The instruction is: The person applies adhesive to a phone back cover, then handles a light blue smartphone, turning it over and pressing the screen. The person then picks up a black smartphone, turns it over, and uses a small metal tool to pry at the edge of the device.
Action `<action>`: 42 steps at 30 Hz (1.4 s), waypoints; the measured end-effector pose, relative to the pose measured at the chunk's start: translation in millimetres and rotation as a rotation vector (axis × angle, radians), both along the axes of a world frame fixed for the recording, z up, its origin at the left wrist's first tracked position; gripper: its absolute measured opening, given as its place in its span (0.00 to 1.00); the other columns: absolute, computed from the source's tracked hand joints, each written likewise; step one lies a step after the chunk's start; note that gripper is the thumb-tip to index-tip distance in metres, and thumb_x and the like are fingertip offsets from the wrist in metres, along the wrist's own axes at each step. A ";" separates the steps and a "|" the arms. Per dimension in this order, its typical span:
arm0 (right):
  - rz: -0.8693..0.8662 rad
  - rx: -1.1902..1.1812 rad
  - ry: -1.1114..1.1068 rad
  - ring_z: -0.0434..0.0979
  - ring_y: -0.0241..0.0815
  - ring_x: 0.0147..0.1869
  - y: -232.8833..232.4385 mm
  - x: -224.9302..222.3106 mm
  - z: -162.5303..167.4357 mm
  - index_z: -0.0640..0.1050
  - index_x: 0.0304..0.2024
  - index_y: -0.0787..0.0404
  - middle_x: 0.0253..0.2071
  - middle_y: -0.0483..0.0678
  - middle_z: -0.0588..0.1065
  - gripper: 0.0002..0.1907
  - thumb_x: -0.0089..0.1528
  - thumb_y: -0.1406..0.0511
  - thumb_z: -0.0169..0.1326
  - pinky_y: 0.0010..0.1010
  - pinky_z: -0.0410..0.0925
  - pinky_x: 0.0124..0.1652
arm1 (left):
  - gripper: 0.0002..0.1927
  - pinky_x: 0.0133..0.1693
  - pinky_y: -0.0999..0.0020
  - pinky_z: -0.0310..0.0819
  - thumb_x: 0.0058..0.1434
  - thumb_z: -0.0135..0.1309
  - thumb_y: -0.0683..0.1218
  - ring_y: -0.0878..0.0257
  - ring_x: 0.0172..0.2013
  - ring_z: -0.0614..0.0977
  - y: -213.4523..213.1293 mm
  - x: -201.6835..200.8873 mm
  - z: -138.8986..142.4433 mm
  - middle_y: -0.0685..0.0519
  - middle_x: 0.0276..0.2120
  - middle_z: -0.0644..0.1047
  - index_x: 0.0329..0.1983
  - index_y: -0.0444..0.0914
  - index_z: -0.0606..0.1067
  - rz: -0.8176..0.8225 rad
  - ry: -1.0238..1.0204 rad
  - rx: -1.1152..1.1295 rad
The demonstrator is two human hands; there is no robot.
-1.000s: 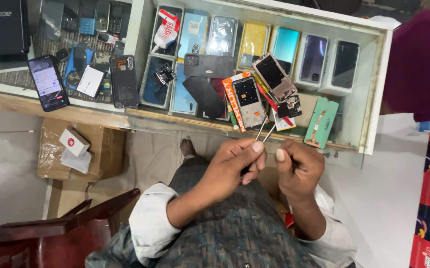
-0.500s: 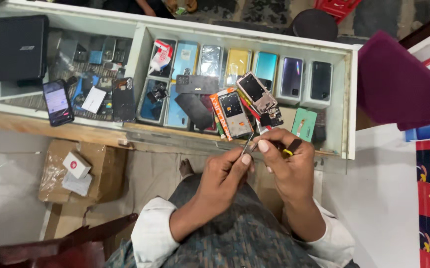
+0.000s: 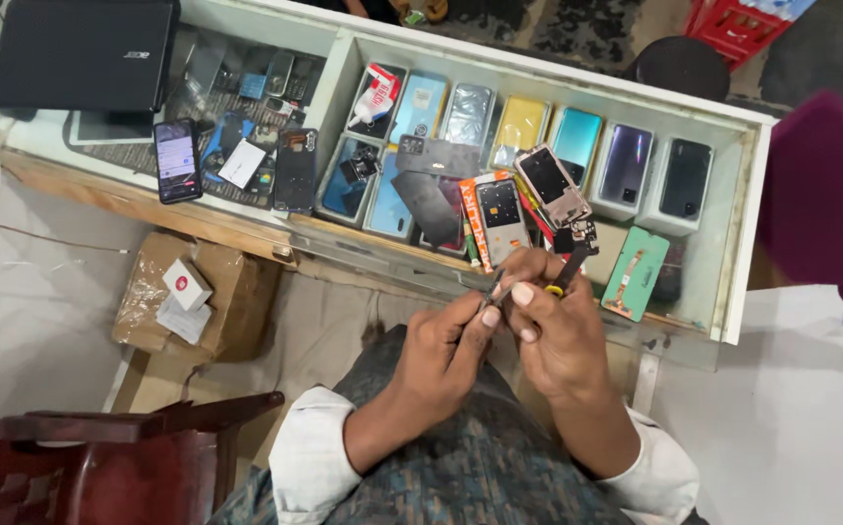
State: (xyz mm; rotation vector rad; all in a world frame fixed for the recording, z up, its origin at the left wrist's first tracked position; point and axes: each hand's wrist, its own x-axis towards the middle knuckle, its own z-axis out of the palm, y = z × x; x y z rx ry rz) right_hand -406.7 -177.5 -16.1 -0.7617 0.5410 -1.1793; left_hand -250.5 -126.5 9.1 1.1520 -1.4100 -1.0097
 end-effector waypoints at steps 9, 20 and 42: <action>-0.123 -0.027 0.217 0.64 0.29 0.24 2.1 60.6 20.6 0.77 0.40 0.69 0.39 0.52 0.76 0.08 0.65 0.67 0.57 0.22 0.62 0.26 | 0.18 0.24 0.73 0.58 0.76 0.44 0.49 0.73 0.20 0.68 -8.4 51.4 -14.2 0.57 0.20 0.72 0.33 0.34 0.74 -0.169 0.497 0.221; -0.272 -0.241 0.665 0.66 0.28 0.27 13.3 151.9 25.9 0.76 0.37 0.70 0.40 0.51 0.76 0.06 0.63 0.71 0.59 0.20 0.61 0.27 | 0.16 0.23 0.73 0.56 0.76 0.45 0.48 0.74 0.19 0.64 -0.8 158.8 -13.3 0.59 0.16 0.65 0.34 0.35 0.73 -0.175 0.400 0.192; -0.394 -0.159 0.699 0.69 0.29 0.24 30.7 241.1 14.7 0.79 0.41 0.72 0.37 0.52 0.80 0.05 0.63 0.75 0.59 0.20 0.62 0.24 | 0.19 0.25 0.75 0.61 0.75 0.45 0.53 0.73 0.22 0.69 -6.8 236.4 -41.3 0.58 0.24 0.72 0.36 0.33 0.74 -0.302 0.649 0.301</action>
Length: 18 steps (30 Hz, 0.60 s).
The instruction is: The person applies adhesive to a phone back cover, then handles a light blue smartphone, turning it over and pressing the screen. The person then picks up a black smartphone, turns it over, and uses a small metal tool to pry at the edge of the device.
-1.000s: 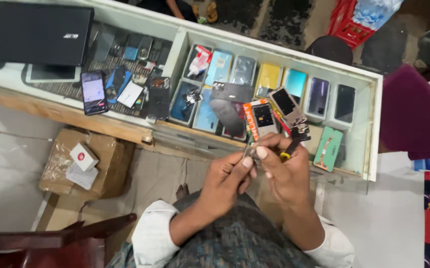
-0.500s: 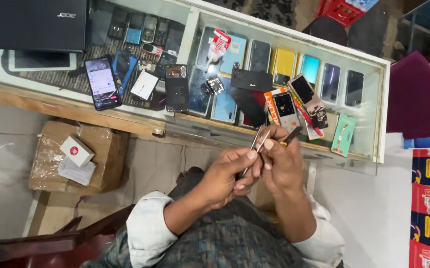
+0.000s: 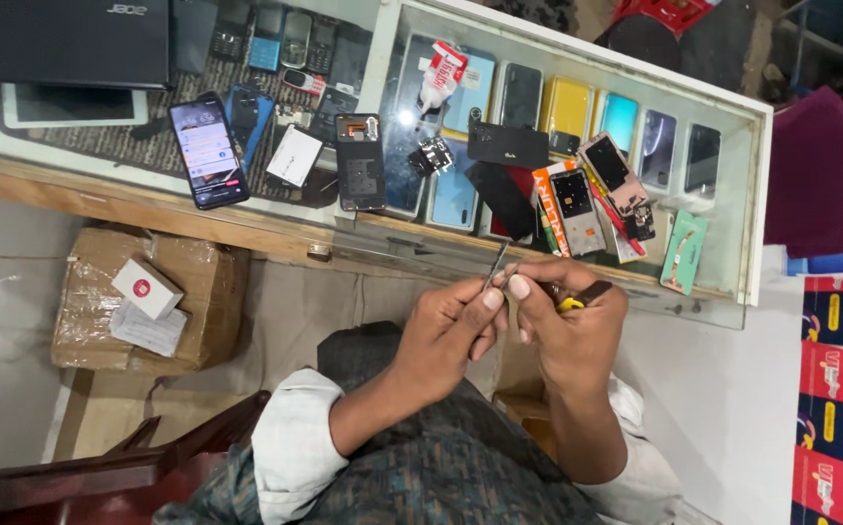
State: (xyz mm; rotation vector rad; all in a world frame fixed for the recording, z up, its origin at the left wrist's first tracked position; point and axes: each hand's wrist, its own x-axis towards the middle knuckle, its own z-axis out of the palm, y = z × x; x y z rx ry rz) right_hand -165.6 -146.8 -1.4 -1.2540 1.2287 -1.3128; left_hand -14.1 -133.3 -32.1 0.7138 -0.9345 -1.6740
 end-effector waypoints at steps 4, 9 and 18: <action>0.022 -0.043 -0.063 0.70 0.29 0.26 -1.1 5.9 -6.3 0.77 0.40 0.70 0.39 0.54 0.80 0.05 0.63 0.75 0.59 0.20 0.63 0.25 | 0.18 0.26 0.75 0.64 0.76 0.45 0.51 0.73 0.21 0.72 7.4 13.3 9.4 0.58 0.20 0.70 0.36 0.34 0.74 0.111 -0.328 -0.140; 0.072 -0.101 -0.197 0.71 0.29 0.30 -5.5 16.2 -17.3 0.73 0.40 0.68 0.43 0.53 0.78 0.06 0.64 0.74 0.59 0.21 0.65 0.29 | 0.16 0.28 0.74 0.66 0.79 0.45 0.50 0.72 0.25 0.76 10.4 16.4 12.4 0.55 0.23 0.74 0.39 0.34 0.74 0.240 -0.407 -0.304; 0.158 0.087 -0.029 0.70 0.31 0.28 -20.5 14.2 -9.8 0.79 0.46 0.73 0.36 0.53 0.78 0.08 0.65 0.74 0.59 0.20 0.61 0.27 | 0.22 0.21 0.75 0.55 0.75 0.44 0.54 0.72 0.18 0.66 -5.2 18.6 -8.4 0.55 0.21 0.71 0.32 0.34 0.72 -0.047 0.251 0.186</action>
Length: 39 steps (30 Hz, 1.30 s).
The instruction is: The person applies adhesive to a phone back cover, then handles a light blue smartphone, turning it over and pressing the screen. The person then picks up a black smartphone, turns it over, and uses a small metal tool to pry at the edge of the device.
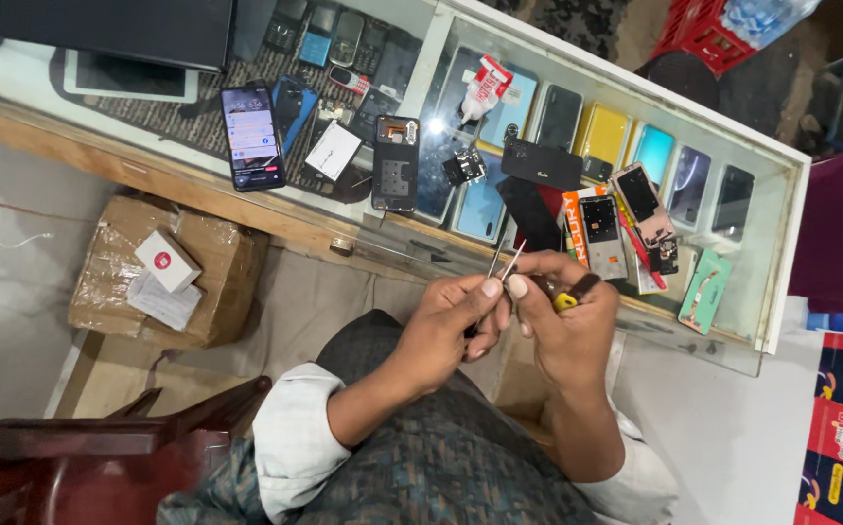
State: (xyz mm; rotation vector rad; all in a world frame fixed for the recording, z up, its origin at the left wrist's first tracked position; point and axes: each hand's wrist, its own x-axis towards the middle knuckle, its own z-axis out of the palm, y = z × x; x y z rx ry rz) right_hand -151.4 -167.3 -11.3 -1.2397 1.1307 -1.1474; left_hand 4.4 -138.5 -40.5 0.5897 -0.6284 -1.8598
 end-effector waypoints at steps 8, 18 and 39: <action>0.031 -0.171 0.046 0.78 0.32 0.39 2.4 6.3 10.5 0.78 0.43 0.73 0.43 0.52 0.79 0.04 0.64 0.78 0.57 0.22 0.72 0.38 | 0.20 0.23 0.76 0.63 0.76 0.43 0.53 0.73 0.21 0.72 4.6 -3.2 4.4 0.58 0.22 0.72 0.33 0.34 0.73 0.278 -0.478 -0.262; -0.036 -0.230 0.259 0.67 0.23 0.27 -5.1 21.0 7.2 0.76 0.36 0.70 0.29 0.44 0.73 0.04 0.62 0.77 0.59 0.18 0.61 0.27 | 0.20 0.22 0.74 0.61 0.76 0.44 0.52 0.74 0.19 0.69 3.6 6.3 13.7 0.58 0.17 0.69 0.36 0.33 0.75 0.251 -0.486 -0.222; 0.233 0.021 1.103 0.72 0.44 0.27 55.7 -88.8 -59.3 0.76 0.34 0.63 0.27 0.54 0.74 0.06 0.59 0.66 0.58 0.32 0.67 0.30 | 0.20 0.19 0.77 0.47 0.79 0.41 0.51 0.73 0.17 0.59 -0.2 49.5 4.0 0.57 0.16 0.63 0.35 0.34 0.71 -0.111 0.478 0.127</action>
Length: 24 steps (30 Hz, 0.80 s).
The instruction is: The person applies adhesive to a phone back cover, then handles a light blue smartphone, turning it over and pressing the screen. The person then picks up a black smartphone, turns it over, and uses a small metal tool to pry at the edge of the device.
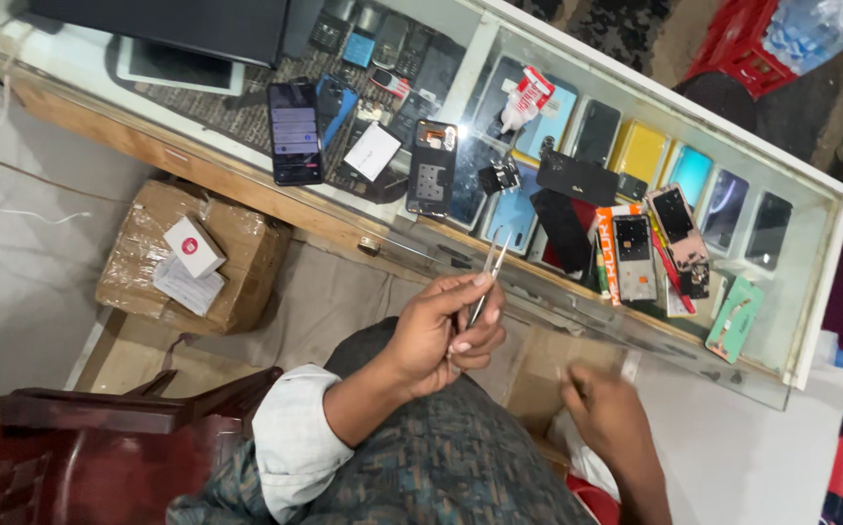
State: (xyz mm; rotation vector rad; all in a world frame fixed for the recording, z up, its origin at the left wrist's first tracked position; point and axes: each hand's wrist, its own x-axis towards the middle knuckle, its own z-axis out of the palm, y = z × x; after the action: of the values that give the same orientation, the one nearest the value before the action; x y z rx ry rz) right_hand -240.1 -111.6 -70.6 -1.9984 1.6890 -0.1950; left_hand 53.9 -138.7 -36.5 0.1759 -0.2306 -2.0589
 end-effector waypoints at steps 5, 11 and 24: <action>-0.396 0.057 -0.043 0.74 0.37 0.27 15.0 -9.4 -7.5 0.85 0.46 0.58 0.24 0.52 0.79 0.11 0.61 0.64 0.61 0.31 0.68 0.32 | 0.16 0.19 0.73 0.50 0.76 0.43 0.49 0.71 0.16 0.60 2.4 -9.2 -0.2 0.55 0.16 0.65 0.38 0.32 0.73 0.108 -0.262 -0.096; -0.408 -0.142 -0.915 0.65 0.27 0.28 -10.4 53.2 34.7 0.81 0.47 0.67 0.36 0.45 0.80 0.11 0.64 0.67 0.59 0.19 0.58 0.28 | 0.20 0.23 0.75 0.55 0.76 0.43 0.54 0.72 0.18 0.65 8.5 -37.2 9.2 0.57 0.18 0.68 0.39 0.34 0.74 0.099 -0.599 -0.270; -0.156 -0.112 -1.389 0.62 0.26 0.28 -21.0 141.3 62.1 0.76 0.36 0.66 0.38 0.47 0.71 0.12 0.73 0.65 0.52 0.19 0.57 0.30 | 0.18 0.23 0.75 0.61 0.77 0.45 0.50 0.73 0.20 0.70 40.4 -24.2 25.9 0.58 0.20 0.71 0.37 0.33 0.76 0.369 -0.872 -0.353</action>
State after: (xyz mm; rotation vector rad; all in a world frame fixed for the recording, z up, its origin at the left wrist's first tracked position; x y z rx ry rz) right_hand -98.9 -132.6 -8.5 -1.1485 0.8546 -1.3632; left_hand 29.8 -98.3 -10.6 0.8265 -1.0027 -1.4364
